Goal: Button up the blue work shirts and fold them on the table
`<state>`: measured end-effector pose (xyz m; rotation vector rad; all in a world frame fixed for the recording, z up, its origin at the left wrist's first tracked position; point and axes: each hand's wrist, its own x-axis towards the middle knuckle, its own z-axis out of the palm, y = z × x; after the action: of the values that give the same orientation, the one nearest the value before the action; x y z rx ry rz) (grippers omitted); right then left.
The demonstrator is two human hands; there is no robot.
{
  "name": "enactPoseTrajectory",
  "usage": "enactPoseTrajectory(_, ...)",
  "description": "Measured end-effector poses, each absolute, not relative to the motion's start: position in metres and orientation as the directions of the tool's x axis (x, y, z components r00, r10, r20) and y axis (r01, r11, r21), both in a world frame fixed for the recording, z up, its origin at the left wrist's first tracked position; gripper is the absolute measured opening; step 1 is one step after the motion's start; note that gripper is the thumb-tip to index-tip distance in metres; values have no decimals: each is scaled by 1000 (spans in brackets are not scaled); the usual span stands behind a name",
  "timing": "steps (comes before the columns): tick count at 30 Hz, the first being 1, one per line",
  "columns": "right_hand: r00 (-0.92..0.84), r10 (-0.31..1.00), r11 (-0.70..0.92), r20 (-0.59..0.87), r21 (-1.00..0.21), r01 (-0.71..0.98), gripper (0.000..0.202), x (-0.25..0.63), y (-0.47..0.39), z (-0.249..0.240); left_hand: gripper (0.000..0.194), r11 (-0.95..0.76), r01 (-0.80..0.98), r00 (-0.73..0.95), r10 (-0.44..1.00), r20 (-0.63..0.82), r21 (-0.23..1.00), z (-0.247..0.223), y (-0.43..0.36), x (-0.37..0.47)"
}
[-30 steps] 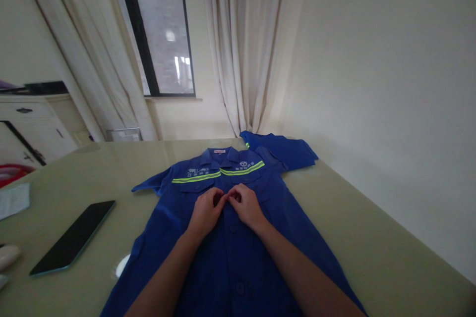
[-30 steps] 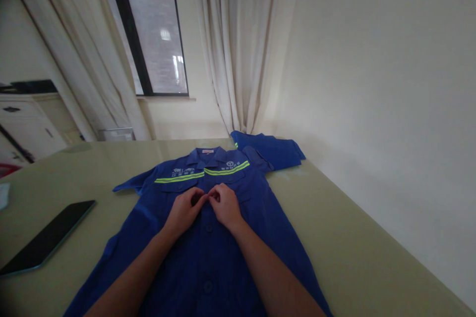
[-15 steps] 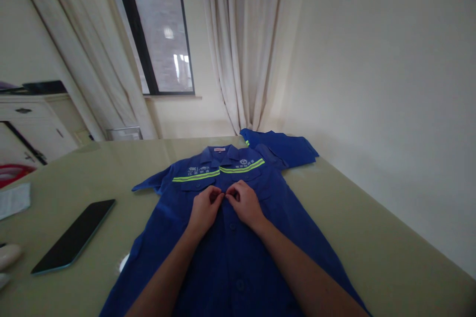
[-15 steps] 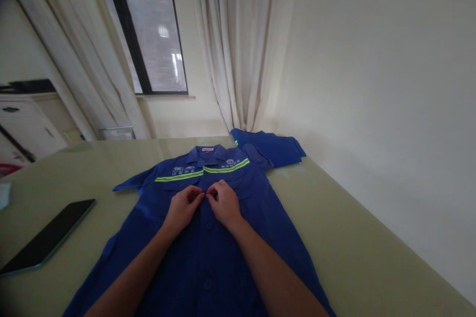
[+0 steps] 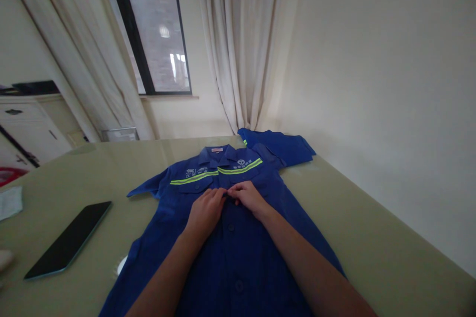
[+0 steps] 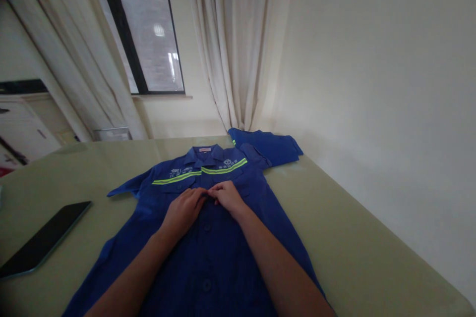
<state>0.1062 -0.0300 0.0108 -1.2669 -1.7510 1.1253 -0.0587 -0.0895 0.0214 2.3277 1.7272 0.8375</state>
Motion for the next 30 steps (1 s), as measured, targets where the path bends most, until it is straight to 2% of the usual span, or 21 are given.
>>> enactPoseTrajectory(2, -268, 960, 178, 78, -912, 369, 18, 108, -33, 12, 19, -323, 868, 190, 917, 349, 376, 21, -89, -59)
enactPoseTrajectory(4, -205, 956, 279, 210, -868, 410, 21, 109, -37, 13, 30, -285, 891, 156, 923, 351, 352, 21, -88, -61)
enactPoseTrajectory(7, -121, 906, 391, 405, -694, 604, 34, 107, -43, 12, 36, -221, 924, 93, 920, 380, 311, 18, -84, -67)
enactPoseTrajectory(10, -148, 924, 319, 353, -499, 806, 49, 103, -51, 9, 42, -179, 957, 91, 932, 351, 229, 12, -81, -72)
enactPoseTrajectory(13, -178, 944, 278, 279, -378, 883, 59, 99, -61, 5, 53, -116, 978, 65, 959, 275, 171, 6, -79, -73)
enactPoseTrajectory(17, -163, 956, 240, 244, -331, 913, 60, 101, -76, 5, 59, -175, 976, 130, 947, 294, 131, 3, -85, -70)
enactPoseTrajectory(20, -244, 937, 317, 251, -312, 895, 55, 115, -83, 11, 58, -261, 956, 224, 945, 238, 135, 3, -96, -70)
enactPoseTrajectory(23, -307, 913, 392, 267, -379, 838, 41, 140, -83, 21, 60, -282, 951, 247, 939, 238, 126, 1, -110, -71)
enactPoseTrajectory(26, -221, 941, 317, 257, -435, 842, 38, 167, -77, 31, 59, -358, 929, 325, 910, 259, 92, -6, -125, -72)
enactPoseTrajectory(30, -142, 954, 217, 264, -282, 935, 25, 180, -65, 41, 66, -385, 921, 351, 882, 315, 54, -13, -138, -71)
